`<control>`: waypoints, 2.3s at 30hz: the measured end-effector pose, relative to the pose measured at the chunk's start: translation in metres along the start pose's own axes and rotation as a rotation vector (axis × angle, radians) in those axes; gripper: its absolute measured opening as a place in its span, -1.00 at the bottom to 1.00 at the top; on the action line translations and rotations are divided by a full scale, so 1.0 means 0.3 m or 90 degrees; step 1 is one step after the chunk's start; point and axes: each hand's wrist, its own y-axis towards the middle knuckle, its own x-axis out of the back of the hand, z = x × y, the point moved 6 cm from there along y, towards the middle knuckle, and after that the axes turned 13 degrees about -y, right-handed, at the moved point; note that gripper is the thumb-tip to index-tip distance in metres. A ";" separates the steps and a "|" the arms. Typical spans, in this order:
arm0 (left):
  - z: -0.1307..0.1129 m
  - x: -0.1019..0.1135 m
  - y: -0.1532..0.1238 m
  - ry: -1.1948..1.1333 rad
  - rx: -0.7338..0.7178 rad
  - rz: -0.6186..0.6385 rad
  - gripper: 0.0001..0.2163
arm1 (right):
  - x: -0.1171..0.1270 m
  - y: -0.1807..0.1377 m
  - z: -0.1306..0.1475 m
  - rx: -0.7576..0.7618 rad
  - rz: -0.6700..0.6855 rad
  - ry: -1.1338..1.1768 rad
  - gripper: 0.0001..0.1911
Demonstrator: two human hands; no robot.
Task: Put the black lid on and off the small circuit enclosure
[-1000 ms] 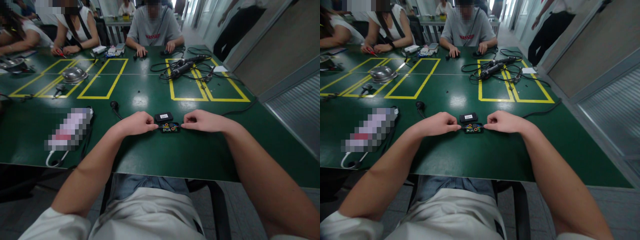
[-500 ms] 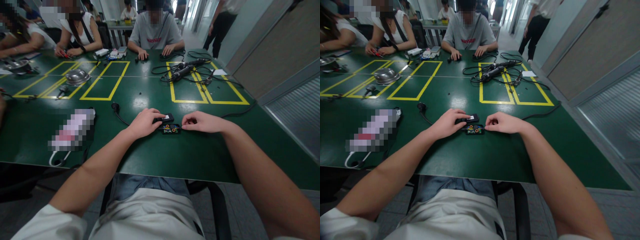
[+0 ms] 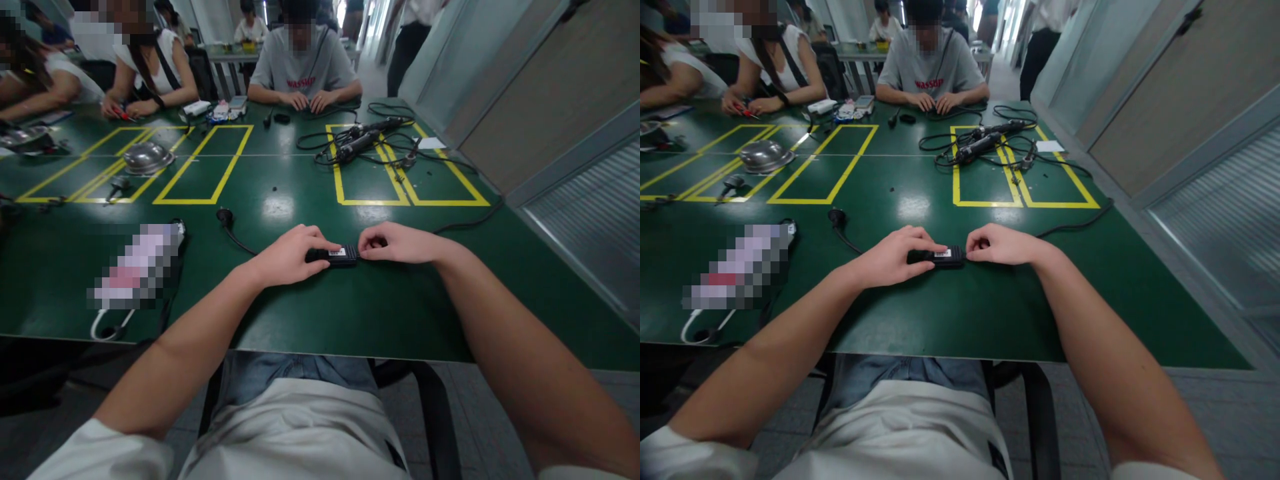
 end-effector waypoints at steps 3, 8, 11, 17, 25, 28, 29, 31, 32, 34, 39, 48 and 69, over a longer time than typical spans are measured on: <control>0.004 -0.007 0.003 0.010 0.020 0.021 -0.63 | 0.000 -0.001 -0.001 0.003 0.001 -0.001 -0.64; -0.003 -0.006 0.002 0.012 0.018 0.019 -0.62 | -0.001 -0.001 -0.005 0.003 0.003 -0.001 -0.65; 0.000 -0.006 0.002 0.015 0.017 0.017 -0.62 | -0.004 -0.002 -0.006 0.005 0.003 0.005 -0.63; -0.003 -0.013 0.003 0.022 0.015 0.030 -0.62 | 0.002 -0.011 0.004 0.014 -0.009 0.022 -0.46; -0.011 -0.017 0.000 0.024 0.007 0.034 -0.62 | -0.008 -0.009 0.019 0.025 -0.021 0.020 -0.38; -0.011 -0.017 0.000 0.018 0.012 0.032 -0.63 | -0.010 -0.009 0.023 0.031 -0.020 0.017 -0.37; -0.010 -0.018 0.001 0.015 0.014 0.032 -0.64 | -0.010 -0.010 0.023 0.030 -0.019 0.017 -0.37; -0.009 -0.022 0.002 0.009 0.021 0.032 -0.64 | -0.009 -0.011 0.023 0.025 -0.018 0.016 -0.35; -0.007 -0.024 0.003 0.008 0.024 0.030 -0.63 | -0.009 -0.011 0.023 0.022 -0.018 0.018 -0.35; -0.005 -0.026 0.003 0.008 0.027 0.021 -0.63 | -0.011 -0.010 0.025 0.019 -0.018 0.022 -0.33; -0.002 -0.028 0.000 0.016 0.024 0.012 -0.64 | -0.014 -0.006 0.038 0.028 -0.027 0.020 -0.34; 0.001 -0.030 0.002 0.005 0.026 0.023 -0.62 | -0.024 -0.004 0.052 0.020 -0.044 -0.009 -0.40; -0.004 -0.027 -0.003 -0.006 0.005 0.009 -0.64 | -0.072 0.019 0.138 0.037 -0.206 -0.184 -0.58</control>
